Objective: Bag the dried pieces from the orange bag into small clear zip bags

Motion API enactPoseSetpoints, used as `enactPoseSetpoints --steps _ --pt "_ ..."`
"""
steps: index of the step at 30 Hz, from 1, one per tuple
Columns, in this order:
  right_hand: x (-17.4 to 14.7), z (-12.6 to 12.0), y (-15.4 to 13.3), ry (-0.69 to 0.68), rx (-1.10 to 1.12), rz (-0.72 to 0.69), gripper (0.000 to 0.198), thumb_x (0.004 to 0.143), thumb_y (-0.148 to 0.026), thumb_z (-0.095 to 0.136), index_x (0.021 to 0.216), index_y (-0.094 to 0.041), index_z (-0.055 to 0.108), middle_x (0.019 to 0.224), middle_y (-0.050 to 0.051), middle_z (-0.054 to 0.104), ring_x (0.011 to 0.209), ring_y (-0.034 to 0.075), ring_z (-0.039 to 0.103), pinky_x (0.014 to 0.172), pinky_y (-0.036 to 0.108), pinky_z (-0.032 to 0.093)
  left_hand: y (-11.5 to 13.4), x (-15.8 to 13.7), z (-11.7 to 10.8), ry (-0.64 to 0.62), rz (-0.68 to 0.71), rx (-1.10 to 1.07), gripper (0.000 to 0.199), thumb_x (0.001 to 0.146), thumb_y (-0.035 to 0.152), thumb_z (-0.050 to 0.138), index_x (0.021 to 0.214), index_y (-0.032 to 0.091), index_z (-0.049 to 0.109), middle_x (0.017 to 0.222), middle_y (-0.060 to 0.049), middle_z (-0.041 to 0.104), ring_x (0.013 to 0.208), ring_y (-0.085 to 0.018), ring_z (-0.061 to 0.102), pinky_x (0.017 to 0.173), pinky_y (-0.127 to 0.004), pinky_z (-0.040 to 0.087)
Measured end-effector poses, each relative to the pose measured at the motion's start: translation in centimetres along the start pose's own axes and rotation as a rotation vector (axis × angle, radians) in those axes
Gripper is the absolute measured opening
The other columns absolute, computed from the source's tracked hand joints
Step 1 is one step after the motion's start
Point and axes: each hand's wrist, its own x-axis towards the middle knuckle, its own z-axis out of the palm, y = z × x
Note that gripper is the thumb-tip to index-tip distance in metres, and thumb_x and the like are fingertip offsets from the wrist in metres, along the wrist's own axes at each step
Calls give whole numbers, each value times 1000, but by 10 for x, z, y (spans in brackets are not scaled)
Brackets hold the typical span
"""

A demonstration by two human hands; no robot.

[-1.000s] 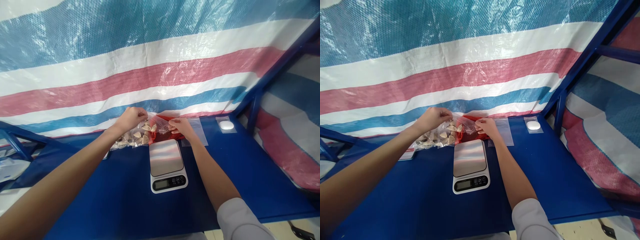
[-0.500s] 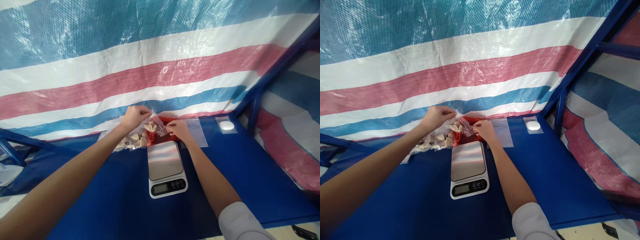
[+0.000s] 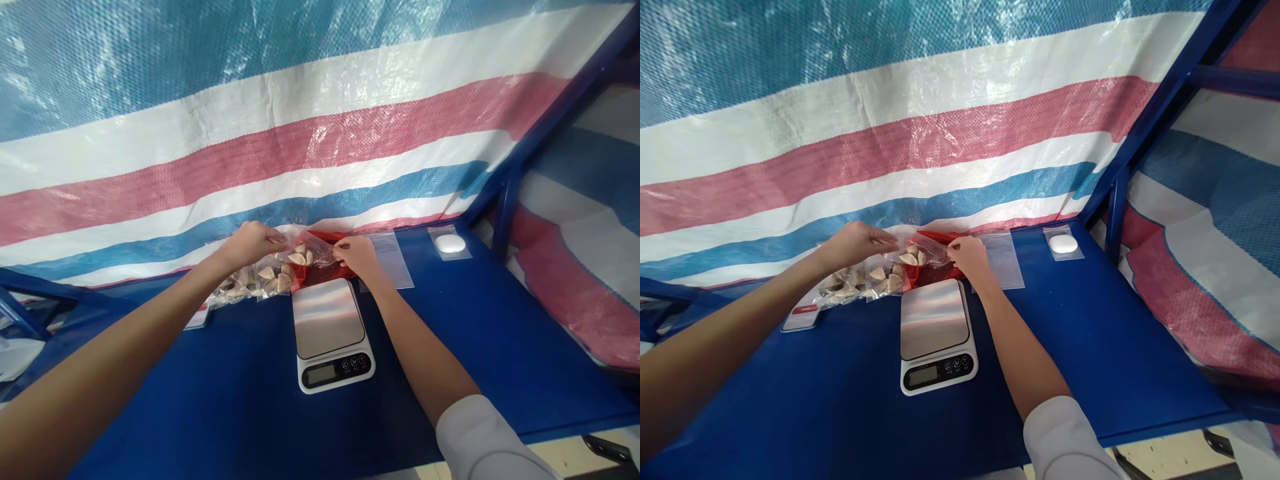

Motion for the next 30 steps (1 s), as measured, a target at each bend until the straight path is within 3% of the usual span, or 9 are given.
enactPoseSetpoints --steps 3,9,16,22,26,30 --pt "0 2 1 -11 230 53 13 87 -22 63 84 -21 75 78 3 76 72 17 72 69 26 59 0 1 -2 -32 -20 37 28 77 45 61 80 25 79 86 -4 79 77 -23 69 72 -31 49" --pt "2 -1 1 -55 638 178 11 83 -18 69 94 -18 72 81 4 75 70 15 72 63 25 63 4 -2 -11 53 -77 -8 30 74 49 62 80 25 78 78 -2 76 70 -21 67 64 -28 47" --pt "-1 -3 -6 -67 630 212 9 83 -16 69 91 -18 73 79 3 75 73 15 72 63 24 64 8 -7 -19 82 -102 -39 20 74 41 64 76 26 77 78 -1 77 73 -21 69 68 -28 50" --pt "-3 -8 -9 -80 594 256 11 82 -27 76 80 -16 74 83 9 78 77 20 75 60 25 64 6 -11 -18 125 -99 -126 23 76 46 66 73 25 77 77 -2 77 77 -22 71 70 -28 53" --pt "-3 -6 -9 -171 589 266 24 82 -37 77 77 -13 75 82 13 78 80 23 76 59 25 63 7 -14 -17 150 -117 -198 25 75 48 68 72 24 75 75 -2 76 76 -23 72 73 -30 55" --pt "-3 -3 -10 -273 719 250 18 78 -31 81 83 -15 76 94 11 79 86 22 76 64 24 64 9 -15 -14 197 -136 -236 26 74 49 69 74 23 75 75 -3 77 77 -23 73 76 -31 55"
